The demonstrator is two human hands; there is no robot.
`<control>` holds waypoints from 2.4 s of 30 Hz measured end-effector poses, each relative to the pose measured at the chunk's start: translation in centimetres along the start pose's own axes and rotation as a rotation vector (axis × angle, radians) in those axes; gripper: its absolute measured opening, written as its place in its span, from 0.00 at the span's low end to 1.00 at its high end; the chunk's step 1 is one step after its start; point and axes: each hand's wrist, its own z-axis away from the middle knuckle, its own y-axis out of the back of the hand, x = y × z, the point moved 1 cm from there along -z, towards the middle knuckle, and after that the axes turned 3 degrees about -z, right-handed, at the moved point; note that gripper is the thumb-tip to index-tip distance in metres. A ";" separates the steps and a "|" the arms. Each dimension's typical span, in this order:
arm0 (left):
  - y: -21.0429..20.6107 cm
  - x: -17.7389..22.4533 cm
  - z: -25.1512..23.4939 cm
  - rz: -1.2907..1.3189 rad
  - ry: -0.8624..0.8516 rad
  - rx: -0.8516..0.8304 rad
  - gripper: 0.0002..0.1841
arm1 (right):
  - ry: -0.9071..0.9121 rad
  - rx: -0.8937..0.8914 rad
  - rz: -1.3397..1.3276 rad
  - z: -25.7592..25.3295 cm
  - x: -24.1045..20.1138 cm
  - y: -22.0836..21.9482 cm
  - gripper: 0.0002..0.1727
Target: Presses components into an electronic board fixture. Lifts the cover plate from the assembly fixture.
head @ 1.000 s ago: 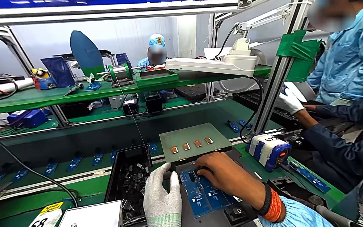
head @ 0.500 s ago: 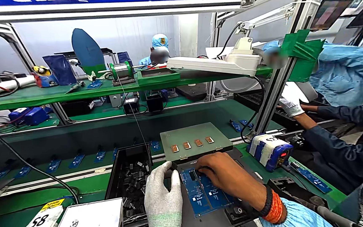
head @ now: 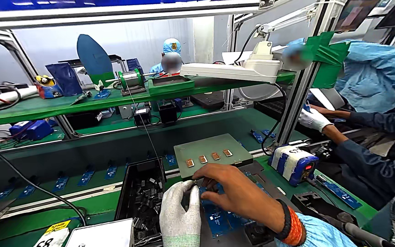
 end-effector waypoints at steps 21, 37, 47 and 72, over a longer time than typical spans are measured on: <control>0.7 -3.5 -1.7 -0.239 0.017 0.141 0.16 | -0.107 -0.249 0.013 -2.2 1.5 -0.7 0.10; 0.1 -3.9 -1.6 -0.249 0.012 0.078 0.16 | -0.181 -0.270 0.053 -1.6 1.1 -0.3 0.08; -0.1 -3.7 -1.6 -0.287 -0.115 0.109 0.15 | -0.159 -0.289 0.145 -1.5 0.2 -0.8 0.08; -2.5 -2.2 -6.6 -0.154 0.176 -0.384 0.29 | -0.117 -0.283 0.119 -1.5 0.4 -0.7 0.08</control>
